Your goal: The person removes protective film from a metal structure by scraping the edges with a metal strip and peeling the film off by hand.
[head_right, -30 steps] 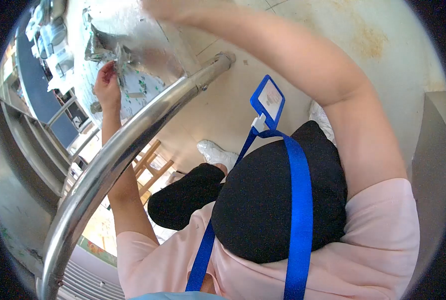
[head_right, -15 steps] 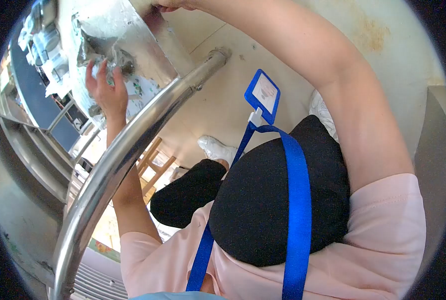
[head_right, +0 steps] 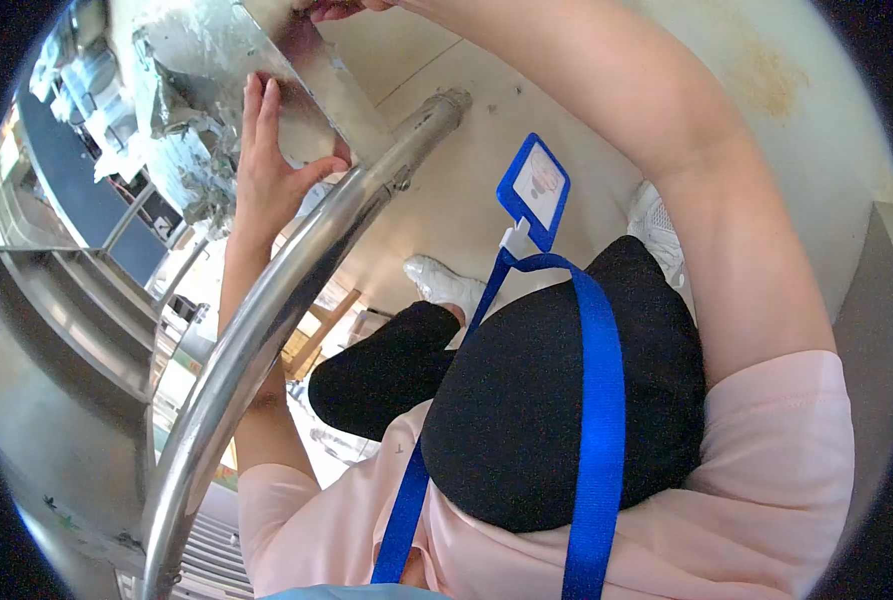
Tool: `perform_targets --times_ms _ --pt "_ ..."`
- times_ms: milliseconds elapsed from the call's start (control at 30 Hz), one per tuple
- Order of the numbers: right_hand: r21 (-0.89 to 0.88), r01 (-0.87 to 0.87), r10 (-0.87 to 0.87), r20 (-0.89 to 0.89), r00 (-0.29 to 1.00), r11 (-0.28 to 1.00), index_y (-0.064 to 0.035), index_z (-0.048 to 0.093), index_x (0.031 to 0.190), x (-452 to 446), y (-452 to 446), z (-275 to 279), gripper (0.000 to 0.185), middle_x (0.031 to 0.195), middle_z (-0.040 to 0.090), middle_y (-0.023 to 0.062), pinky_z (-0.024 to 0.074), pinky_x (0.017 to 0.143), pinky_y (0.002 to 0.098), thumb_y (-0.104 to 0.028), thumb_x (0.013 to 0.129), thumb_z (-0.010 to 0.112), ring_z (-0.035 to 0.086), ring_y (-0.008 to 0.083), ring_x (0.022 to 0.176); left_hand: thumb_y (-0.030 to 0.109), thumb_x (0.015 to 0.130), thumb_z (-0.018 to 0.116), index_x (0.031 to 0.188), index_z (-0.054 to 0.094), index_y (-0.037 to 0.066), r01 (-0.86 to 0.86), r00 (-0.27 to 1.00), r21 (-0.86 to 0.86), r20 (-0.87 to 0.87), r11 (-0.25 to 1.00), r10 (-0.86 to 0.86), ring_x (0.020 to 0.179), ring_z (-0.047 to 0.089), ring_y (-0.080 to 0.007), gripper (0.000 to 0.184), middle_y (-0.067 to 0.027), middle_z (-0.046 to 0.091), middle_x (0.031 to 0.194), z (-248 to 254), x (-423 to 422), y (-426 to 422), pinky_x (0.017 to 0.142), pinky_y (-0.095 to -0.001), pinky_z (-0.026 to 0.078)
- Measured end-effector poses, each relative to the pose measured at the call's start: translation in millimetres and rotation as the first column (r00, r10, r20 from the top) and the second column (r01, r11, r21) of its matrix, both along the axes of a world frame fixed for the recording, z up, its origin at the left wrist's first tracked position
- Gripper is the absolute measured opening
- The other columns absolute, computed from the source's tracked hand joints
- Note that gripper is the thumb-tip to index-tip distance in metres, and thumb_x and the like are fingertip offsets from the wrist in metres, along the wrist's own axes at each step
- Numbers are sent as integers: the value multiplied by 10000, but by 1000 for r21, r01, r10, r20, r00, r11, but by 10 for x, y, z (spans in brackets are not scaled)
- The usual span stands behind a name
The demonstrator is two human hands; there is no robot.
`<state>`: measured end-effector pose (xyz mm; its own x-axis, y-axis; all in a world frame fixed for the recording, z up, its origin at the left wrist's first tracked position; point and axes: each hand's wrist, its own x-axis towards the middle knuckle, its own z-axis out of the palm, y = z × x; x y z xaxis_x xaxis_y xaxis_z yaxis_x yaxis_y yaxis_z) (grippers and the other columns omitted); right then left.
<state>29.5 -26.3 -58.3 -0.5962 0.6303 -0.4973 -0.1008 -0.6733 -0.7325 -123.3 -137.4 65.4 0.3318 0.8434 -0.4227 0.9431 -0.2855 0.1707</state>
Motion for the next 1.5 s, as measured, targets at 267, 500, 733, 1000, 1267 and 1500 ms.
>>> perform_targets --times_ms 267,500,733,1000,1267,1500 --pt "96 -55 38 170 985 994 -60 529 470 -53 13 169 170 440 485 60 248 293 276 -138 619 547 391 137 319 355 499 752 1260 271 18 -15 999 -19 31 1000 15 1214 222 -387 962 -235 195 1323 91 54 -68 961 -427 272" --pt "-92 -85 88 29 996 992 -53 532 503 -112 -107 -173 181 441 474 50 261 301 260 -144 659 545 397 128 330 334 488 761 1277 225 18 -27 999 -22 39 999 28 1219 221 -371 1005 -227 201 1323 107 52 -77 965 -417 274" --pt "-128 144 -174 -266 948 981 6 597 647 -198 -285 -314 130 537 541 68 335 359 240 -117 684 578 492 132 435 269 482 780 1295 169 2 -48 998 -22 40 999 49 1242 211 -313 1052 -198 194 1342 127 47 -93 988 -370 247" --pt "-27 -19 18 -53 998 999 -26 565 537 -72 -70 -49 143 494 519 66 269 329 275 -129 632 589 441 126 374 283 484 776 1293 169 -7 -51 997 -22 49 998 52 1247 201 -307 1052 -199 193 1342 89 34 -80 991 -369 240" --pt "-13 -35 35 -34 999 999 -48 537 486 -152 -53 -55 158 442 466 54 223 302 263 -140 611 566 365 118 325 301 473 769 1293 203 44 -80 994 -28 76 996 82 1227 209 -366 1029 -209 204 1331 79 50 -56 975 -412 263" --pt "-156 117 -142 -157 977 981 -27 553 527 -125 -224 -298 139 482 506 71 305 347 245 -127 623 545 422 129 377 289 488 772 1293 181 8 -57 997 -19 59 998 58 1241 205 -324 1038 -205 197 1337 37 8 -37 985 -382 248"
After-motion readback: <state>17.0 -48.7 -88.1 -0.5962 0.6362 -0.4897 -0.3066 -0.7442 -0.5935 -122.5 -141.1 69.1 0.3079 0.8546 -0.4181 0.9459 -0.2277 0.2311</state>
